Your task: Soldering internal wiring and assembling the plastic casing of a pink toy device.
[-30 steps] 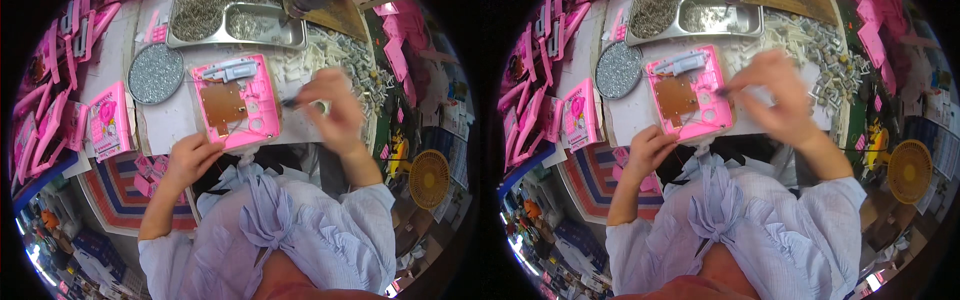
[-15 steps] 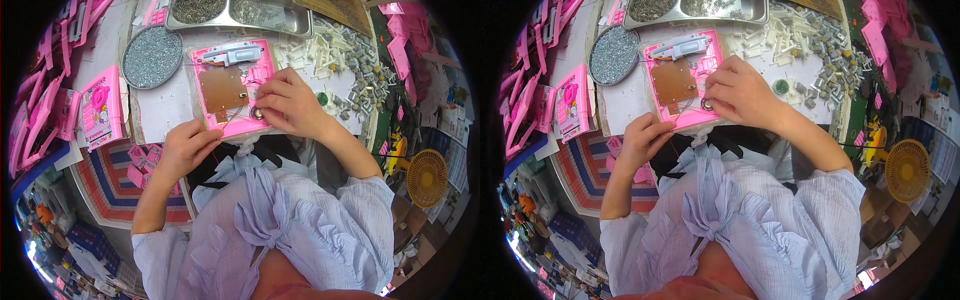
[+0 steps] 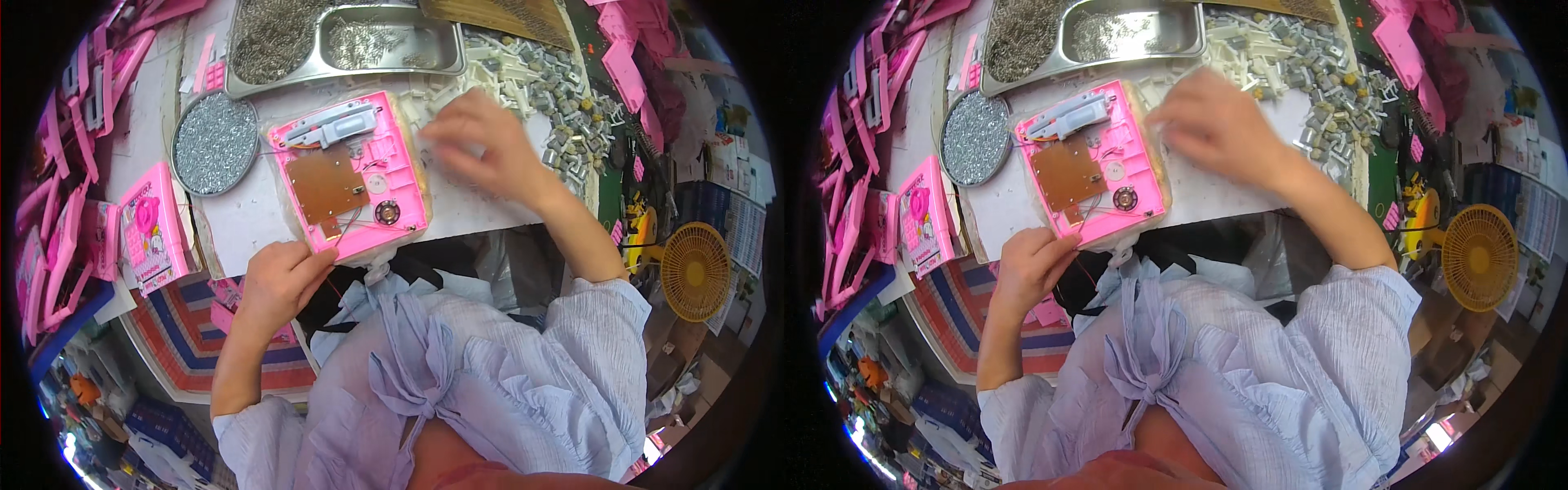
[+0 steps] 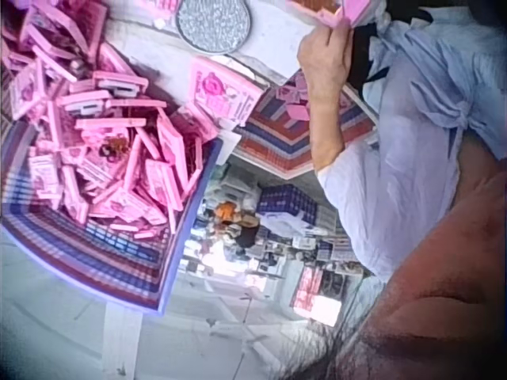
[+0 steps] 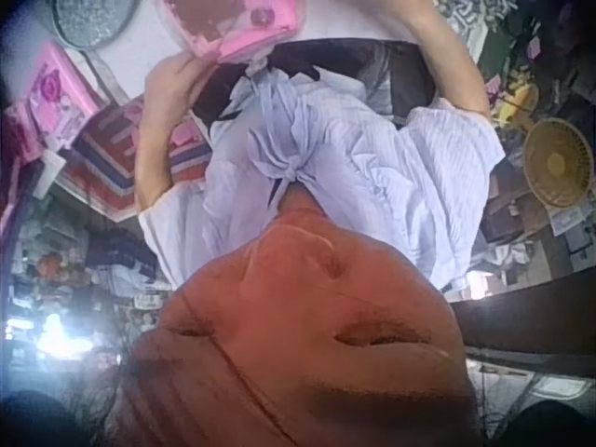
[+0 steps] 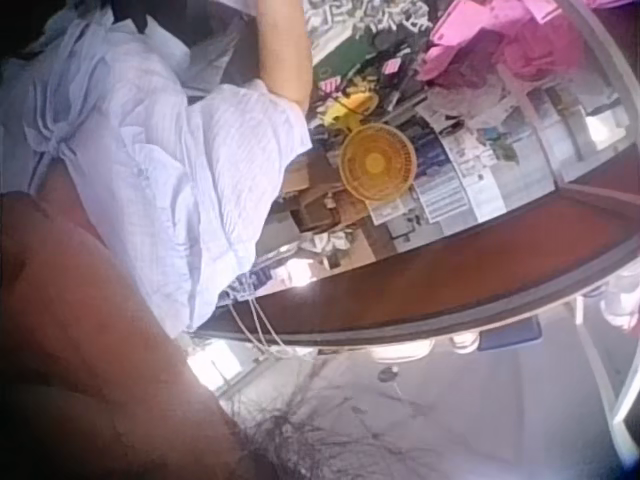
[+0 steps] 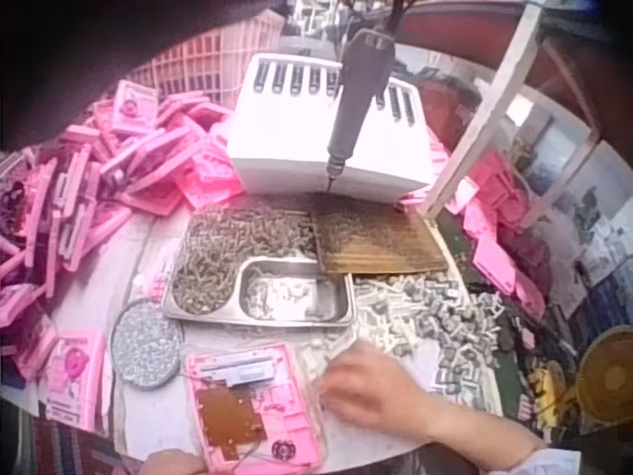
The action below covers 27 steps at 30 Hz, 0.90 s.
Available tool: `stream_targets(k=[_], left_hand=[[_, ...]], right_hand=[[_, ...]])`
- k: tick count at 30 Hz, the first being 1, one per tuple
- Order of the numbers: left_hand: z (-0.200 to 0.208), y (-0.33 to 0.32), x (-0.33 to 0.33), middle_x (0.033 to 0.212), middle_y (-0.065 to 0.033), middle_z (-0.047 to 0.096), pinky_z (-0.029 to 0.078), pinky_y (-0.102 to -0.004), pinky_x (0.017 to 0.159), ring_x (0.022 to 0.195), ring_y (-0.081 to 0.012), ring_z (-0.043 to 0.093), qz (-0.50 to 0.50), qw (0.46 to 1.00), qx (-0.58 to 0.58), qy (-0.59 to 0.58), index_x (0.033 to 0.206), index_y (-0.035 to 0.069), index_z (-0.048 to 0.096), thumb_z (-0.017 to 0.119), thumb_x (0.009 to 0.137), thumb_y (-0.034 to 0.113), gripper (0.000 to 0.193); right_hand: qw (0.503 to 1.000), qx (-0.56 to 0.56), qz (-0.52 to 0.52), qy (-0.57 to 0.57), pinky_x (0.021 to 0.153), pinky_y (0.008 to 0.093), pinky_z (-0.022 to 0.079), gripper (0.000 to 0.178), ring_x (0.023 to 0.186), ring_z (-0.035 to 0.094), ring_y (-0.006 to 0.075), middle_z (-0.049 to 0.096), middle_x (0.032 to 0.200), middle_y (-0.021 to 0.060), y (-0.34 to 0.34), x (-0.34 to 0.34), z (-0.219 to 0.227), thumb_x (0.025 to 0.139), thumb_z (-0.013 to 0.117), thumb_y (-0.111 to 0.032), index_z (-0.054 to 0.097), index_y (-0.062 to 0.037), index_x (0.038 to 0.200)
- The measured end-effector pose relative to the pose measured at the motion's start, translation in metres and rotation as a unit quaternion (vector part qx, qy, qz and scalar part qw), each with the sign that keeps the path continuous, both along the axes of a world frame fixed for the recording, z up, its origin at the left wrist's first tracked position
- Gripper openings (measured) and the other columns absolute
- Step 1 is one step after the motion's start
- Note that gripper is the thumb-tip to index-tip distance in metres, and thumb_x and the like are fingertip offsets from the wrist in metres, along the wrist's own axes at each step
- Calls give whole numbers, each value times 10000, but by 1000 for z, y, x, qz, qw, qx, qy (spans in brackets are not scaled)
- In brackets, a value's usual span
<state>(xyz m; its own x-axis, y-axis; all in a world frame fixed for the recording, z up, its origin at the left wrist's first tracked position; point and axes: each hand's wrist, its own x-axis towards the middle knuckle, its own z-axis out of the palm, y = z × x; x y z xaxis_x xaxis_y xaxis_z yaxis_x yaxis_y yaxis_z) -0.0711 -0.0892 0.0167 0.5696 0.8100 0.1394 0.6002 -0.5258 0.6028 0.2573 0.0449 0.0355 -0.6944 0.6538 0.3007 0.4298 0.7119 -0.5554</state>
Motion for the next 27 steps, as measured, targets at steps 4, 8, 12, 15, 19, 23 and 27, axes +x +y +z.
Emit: stream_targets(k=[4,8,12,15,19,23,27], left_hand=[[27,19,5,769,-82,602,488,-402,612,690,-288,621,-34,994,-98,33,996,82,700,766,802,108,206],[55,79,25,805,-106,621,500,-396,657,740,-312,635,-80,992,-96,-29,972,60,696,742,822,105,163],[50,170,56,867,-126,657,519,-409,726,819,-326,661,-9,999,36,24,925,50,711,692,875,130,97],[16,234,93,905,-116,682,534,-430,743,852,-329,671,42,987,146,57,964,81,727,674,888,165,125],[-1,278,124,936,-97,689,558,-448,775,881,-321,678,-2,949,130,287,945,100,712,698,861,203,134],[-20,291,115,893,-107,691,552,-446,743,824,-328,678,-29,969,152,195,931,97,687,727,828,201,152],[-11,278,104,851,-136,694,541,-426,724,790,-322,682,60,985,155,35,974,66,678,719,828,166,181]], right_hand=[[974,-25,-166,-152,704,433,539,202,807,681,323,707,865,110,19,14,-10,843,698,-264,743,-80,911],[953,-40,-228,-196,626,449,529,289,672,680,342,693,718,128,21,11,-22,866,675,-354,732,-71,875],[952,-135,-251,-113,611,398,535,238,606,661,314,650,638,134,12,20,13,857,673,-285,690,-48,872],[917,-320,-235,42,611,295,524,151,594,637,174,666,673,76,-1,40,29,881,686,-154,631,-15,862],[840,-467,-188,202,639,233,504,93,706,618,61,675,800,11,-26,63,32,887,705,-39,619,-6,901],[849,-432,-216,215,635,230,495,96,705,623,66,666,770,3,-33,63,21,860,728,-49,644,-11,888],[920,-293,-242,94,613,214,484,92,710,630,58,687,786,5,-14,57,20,863,726,-61,642,-24,858]])
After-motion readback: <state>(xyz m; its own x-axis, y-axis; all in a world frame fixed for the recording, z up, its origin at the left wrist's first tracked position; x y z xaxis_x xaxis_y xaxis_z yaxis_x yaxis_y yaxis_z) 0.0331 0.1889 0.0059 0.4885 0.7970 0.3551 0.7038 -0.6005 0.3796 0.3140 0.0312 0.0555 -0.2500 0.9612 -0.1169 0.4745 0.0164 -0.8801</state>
